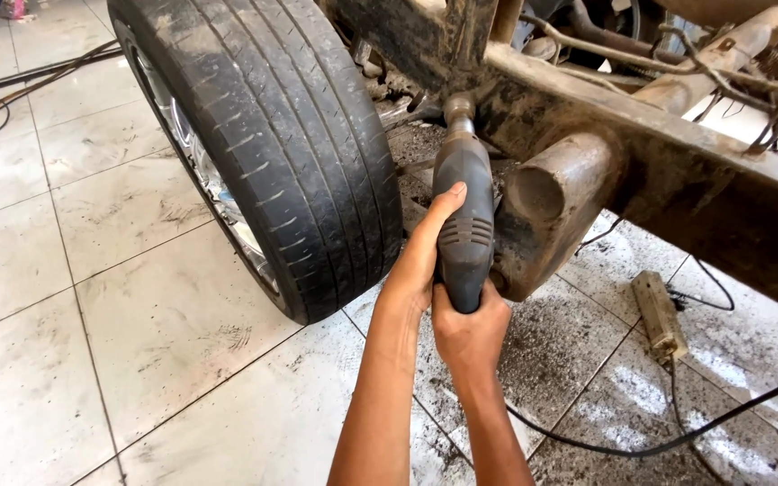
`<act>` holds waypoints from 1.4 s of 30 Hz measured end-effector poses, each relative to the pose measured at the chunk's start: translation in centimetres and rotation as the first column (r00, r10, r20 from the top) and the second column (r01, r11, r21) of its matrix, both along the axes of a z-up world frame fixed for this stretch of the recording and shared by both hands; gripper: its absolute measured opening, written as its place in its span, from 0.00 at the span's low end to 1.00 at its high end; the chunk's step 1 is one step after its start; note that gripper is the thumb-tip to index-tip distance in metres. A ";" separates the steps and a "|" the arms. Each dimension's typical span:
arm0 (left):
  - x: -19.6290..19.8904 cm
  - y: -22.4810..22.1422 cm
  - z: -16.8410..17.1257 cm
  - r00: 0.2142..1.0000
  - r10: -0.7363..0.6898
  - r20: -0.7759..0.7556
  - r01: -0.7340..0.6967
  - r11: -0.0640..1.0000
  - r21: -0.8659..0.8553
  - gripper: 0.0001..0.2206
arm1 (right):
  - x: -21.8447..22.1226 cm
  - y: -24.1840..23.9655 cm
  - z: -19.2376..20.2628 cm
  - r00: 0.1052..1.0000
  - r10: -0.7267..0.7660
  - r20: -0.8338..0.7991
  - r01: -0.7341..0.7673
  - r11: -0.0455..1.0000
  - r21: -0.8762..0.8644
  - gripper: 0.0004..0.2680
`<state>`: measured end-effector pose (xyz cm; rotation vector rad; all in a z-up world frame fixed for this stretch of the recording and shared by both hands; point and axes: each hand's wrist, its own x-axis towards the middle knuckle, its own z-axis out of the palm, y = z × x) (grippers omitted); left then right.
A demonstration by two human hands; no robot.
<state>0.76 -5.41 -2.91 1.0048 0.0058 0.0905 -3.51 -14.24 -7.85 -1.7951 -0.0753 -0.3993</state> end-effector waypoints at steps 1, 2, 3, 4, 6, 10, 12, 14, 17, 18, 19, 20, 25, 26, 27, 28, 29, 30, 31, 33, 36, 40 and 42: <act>0.3 0.1 0.1 1.000 -0.001 -0.011 0.001 1.000 0.002 0.31 | 0.3 0.1 0.1 1.000 -0.001 -0.011 0.001 1.000 0.002 0.11; 0.2 0.2 0.0 0.999 -0.010 0.032 0.011 1.000 -0.029 0.30 | 0.3 0.2 0.0 0.999 -0.013 0.052 0.013 1.000 -0.003 0.11; 0.3 0.3 -0.2 0.997 -0.017 0.075 0.022 0.998 -0.061 0.29 | 0.3 0.3 -0.2 0.993 -0.025 0.115 0.026 1.000 -0.008 0.11; 0.4 0.3 -0.4 0.998 -0.022 0.065 0.026 0.998 -0.061 0.29 | 0.3 0.3 -0.3 0.994 -0.030 0.106 0.031 0.999 -0.008 0.11; 0.7 0.6 -0.7 1.000 -0.008 0.025 0.008 1.000 -0.002 0.32 | 0.5 0.3 -0.4 0.998 0.017 0.066 -0.017 1.000 0.004 0.10; 0.4 0.4 -0.1 0.998 -0.013 0.055 0.013 1.000 0.008 0.32 | 0.7 0.4 -0.8 0.994 0.034 0.102 -0.037 0.999 0.027 0.10; 0.0 0.2 0.4 0.999 0.018 0.040 -0.020 0.997 0.068 0.33 | 0.7 0.4 -0.9 0.989 0.039 0.144 -0.045 0.998 0.039 0.10; 0.0 0.1 0.5 0.999 0.015 0.047 -0.018 0.998 0.064 0.34 | 0.5 0.4 -0.3 0.990 0.032 0.140 -0.037 0.999 0.033 0.10; -0.2 -0.1 0.4 0.998 0.019 0.057 -0.023 0.998 0.061 0.34 | 0.2 0.2 -0.3 0.995 0.034 0.089 -0.038 0.999 0.039 0.10; -0.2 -0.2 0.5 0.998 0.024 0.065 -0.028 0.998 0.063 0.34 | 0.3 0.1 -0.3 0.998 0.043 0.046 -0.046 0.998 0.053 0.10; -0.2 -0.2 0.5 0.997 0.022 0.069 -0.027 0.998 0.063 0.34 | 0.2 0.1 -0.2 0.998 0.042 0.050 -0.045 0.998 0.053 0.10; -0.2 -0.2 0.5 0.998 0.023 0.066 -0.027 0.998 0.062 0.34 | 0.2 0.0 -0.1 0.997 0.038 0.062 -0.040 0.998 0.042 0.10; 0.1 0.1 0.4 0.998 0.001 0.055 -0.004 0.999 0.045 0.33 | 0.3 0.2 -0.1 0.993 0.039 0.111 -0.045 0.997 0.056 0.10; 0.3 0.2 0.1 0.998 -0.004 0.060 0.002 1.000 0.021 0.32 | 0.4 0.3 -0.3 0.994 0.020 0.103 -0.023 0.999 0.032 0.10; 0.5 0.3 -0.2 0.998 -0.009 0.065 0.009 1.000 -0.003 0.32 | 0.5 0.3 -0.4 0.995 0.000 0.095 -0.001 1.000 0.008 0.10; 0.5 0.4 -0.3 0.998 -0.011 0.067 0.011 1.000 -0.001 0.32 | 0.5 0.3 -0.4 0.995 -0.002 0.096 0.001 1.000 0.009 0.10; 0.5 0.4 -0.3 0.999 -0.005 0.037 0.004 1.000 0.014 0.32 | 0.5 0.3 -0.4 0.997 0.024 0.078 -0.026 0.999 0.025 0.10; 0.6 0.5 -0.3 1.000 0.003 0.009 -0.003 1.000 0.029 0.32 | 0.5 0.3 -0.4 0.997 0.051 0.061 -0.054 0.998 0.041 0.10; 0.6 0.4 -0.3 1.000 0.002 0.011 -0.002 1.000 0.029 0.32 | 0.4 0.3 -0.3 0.997 0.050 0.063 -0.053 0.998 0.042 0.10; 0.5 0.4 -0.2 1.000 -0.007 0.003 0.007 1.000 0.027 0.31 | 0.2 0.4 -0.2 0.994 0.034 0.105 -0.038 0.998 0.042 0.10; 0.5 0.4 0.0 0.999 -0.028 0.026 0.028 1.000 0.002 0.29 | 0.1 0.4 0.3 0.996 0.029 0.084 -0.033 0.998 0.054 0.10; 0.3 0.5 0.1 1.000 -0.017 0.008 0.017 1.000 0.011 0.29 | 0.2 0.5 0.0 0.993 0.015 0.119 -0.019 0.999 0.036 0.10; 0.4 0.5 0.1 0.999 -0.023 0.045 0.023 1.000 -0.006 0.28 | 0.1 0.4 0.4 1.000 0.022 0.019 -0.022 0.999 0.027 0.10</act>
